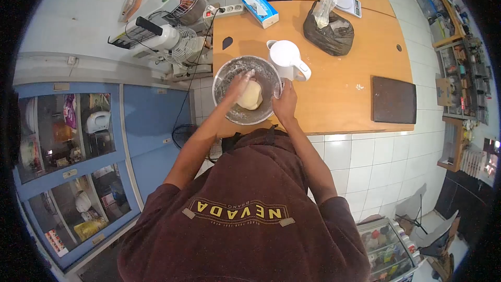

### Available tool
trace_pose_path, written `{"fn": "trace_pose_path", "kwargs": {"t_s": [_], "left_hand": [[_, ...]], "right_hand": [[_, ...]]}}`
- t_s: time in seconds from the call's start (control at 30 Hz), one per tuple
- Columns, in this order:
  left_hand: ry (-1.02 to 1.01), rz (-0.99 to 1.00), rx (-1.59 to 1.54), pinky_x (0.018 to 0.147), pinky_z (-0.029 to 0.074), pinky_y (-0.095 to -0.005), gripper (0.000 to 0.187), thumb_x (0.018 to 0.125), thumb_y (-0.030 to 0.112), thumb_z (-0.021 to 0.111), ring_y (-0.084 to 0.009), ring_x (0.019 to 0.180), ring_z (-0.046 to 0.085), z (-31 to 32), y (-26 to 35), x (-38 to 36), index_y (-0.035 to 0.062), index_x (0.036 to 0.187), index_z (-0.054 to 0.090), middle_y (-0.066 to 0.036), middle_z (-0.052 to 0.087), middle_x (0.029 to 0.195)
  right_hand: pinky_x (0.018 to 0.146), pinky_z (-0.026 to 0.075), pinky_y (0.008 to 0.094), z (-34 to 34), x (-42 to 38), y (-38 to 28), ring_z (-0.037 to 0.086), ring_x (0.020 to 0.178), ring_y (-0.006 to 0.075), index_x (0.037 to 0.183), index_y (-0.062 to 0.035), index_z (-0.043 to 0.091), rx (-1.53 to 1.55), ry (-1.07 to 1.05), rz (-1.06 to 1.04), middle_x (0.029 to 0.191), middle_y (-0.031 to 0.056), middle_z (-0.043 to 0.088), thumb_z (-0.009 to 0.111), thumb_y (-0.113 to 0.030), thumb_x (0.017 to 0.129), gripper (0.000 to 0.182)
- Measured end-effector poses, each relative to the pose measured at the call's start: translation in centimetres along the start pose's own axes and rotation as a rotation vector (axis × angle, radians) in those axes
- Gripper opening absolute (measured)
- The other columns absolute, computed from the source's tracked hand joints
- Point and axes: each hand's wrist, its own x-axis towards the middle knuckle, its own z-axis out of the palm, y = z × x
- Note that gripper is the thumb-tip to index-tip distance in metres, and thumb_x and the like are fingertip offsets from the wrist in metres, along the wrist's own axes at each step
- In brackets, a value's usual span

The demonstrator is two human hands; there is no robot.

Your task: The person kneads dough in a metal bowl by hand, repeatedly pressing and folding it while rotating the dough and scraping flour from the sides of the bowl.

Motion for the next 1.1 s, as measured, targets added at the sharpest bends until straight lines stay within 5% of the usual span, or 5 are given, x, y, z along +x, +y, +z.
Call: {"fn": "trace_pose_path", "kwargs": {"t_s": [0.23,0.37,0.67,1.03,1.1], "left_hand": [[-0.304,0.372,0.653,0.100,0.049,-0.0513,0.069,0.077,0.045,0.085,-0.0478,0.110,0.064,-3.6,4.1,-4.8,0.0046,0.129,0.067,-0.031,0.065,0.122],[-0.102,0.554,0.879,0.099,0.051,-0.0563,0.093,0.066,0.051,0.091,-0.0545,0.116,0.058,-1.0,2.0,-7.7,0.0052,0.140,0.057,-0.034,0.033,0.152],[-0.023,0.241,0.520,0.091,0.054,-0.0478,0.079,0.070,0.035,0.091,-0.0410,0.112,0.068,-1.5,3.0,-7.8,0.0025,0.133,0.057,-0.027,0.070,0.116],[0.194,0.556,0.949,0.095,0.053,-0.0515,0.075,0.080,0.043,0.082,-0.0437,0.119,0.059,-0.9,2.5,-7.3,-0.0008,0.137,0.057,-0.026,0.057,0.132],[0.172,0.393,0.858,0.097,0.052,-0.0510,0.075,0.080,0.044,0.082,-0.0425,0.122,0.058,-0.1,2.6,-6.6,-0.0007,0.135,0.058,-0.025,0.057,0.131]], "right_hand": [[0.083,0.052,0.0509,-0.2,-0.1,-0.1,0.066,0.096,0.0481,0.118,0.0045,0.060,0.024,0.031,0.020,0.104,0.0272,0.067,0.069,0.001,0.078,0.041],[0.082,0.053,0.0502,0.1,-0.6,0.0,0.067,0.094,0.0473,0.114,0.0047,0.062,0.007,0.089,0.032,0.101,0.0271,0.068,0.067,0.001,0.080,0.035],[0.087,0.052,0.0514,-0.5,-0.5,-0.5,0.066,0.100,0.0489,0.119,0.0063,0.061,0.042,0.054,0.061,0.105,0.0288,0.068,0.066,0.002,0.077,0.042],[0.088,0.052,0.0529,0.1,-0.3,0.0,0.064,0.100,0.0499,0.123,0.0063,0.059,0.021,0.058,0.004,0.108,0.0291,0.067,0.069,0.002,0.076,0.049],[0.087,0.051,0.0527,0.0,-0.3,-0.1,0.064,0.100,0.0492,0.122,0.0047,0.058,0.032,0.051,0.006,0.107,0.0280,0.066,0.069,0.001,0.078,0.046]]}}
